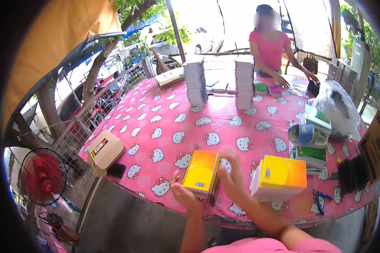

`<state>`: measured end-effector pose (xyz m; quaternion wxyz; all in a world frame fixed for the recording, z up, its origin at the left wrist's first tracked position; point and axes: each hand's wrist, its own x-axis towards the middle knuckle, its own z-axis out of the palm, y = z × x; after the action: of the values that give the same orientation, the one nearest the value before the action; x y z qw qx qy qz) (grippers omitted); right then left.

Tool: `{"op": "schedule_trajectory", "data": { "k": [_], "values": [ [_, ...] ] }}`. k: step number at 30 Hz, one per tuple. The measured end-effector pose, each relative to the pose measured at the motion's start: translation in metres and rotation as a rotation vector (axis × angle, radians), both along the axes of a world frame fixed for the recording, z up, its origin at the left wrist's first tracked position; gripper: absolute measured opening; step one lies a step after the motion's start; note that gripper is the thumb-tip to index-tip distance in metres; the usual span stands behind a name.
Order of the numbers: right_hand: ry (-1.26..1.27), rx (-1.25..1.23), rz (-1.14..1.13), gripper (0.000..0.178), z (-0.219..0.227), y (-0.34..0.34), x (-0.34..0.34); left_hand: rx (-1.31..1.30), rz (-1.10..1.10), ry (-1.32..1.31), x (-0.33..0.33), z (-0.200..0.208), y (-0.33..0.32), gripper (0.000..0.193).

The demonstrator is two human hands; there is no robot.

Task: The person trims the excess spiral binding on small yellow notebooks using pliers and then stacks the notebooks on a table.

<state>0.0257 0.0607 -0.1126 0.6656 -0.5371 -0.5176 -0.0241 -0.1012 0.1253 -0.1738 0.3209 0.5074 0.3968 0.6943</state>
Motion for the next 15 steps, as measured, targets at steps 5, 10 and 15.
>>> {"op": "schedule_trajectory", "data": {
  "k": [5,10,15],
  "values": [
    [-0.122,-0.067,1.515,0.055,0.13,-0.172,0.042,0.14,0.079,-0.02,-0.022,0.03,-0.028,0.042],
    [-0.352,-0.124,1.79,0.039,0.176,-0.226,0.048,0.338,0.048,0.008,-0.037,0.05,-0.063,0.034],
    [-0.615,-0.541,1.732,0.04,0.2,-0.286,0.062,0.275,-0.046,0.009,-0.007,0.069,-0.078,0.024]
  ]
}}
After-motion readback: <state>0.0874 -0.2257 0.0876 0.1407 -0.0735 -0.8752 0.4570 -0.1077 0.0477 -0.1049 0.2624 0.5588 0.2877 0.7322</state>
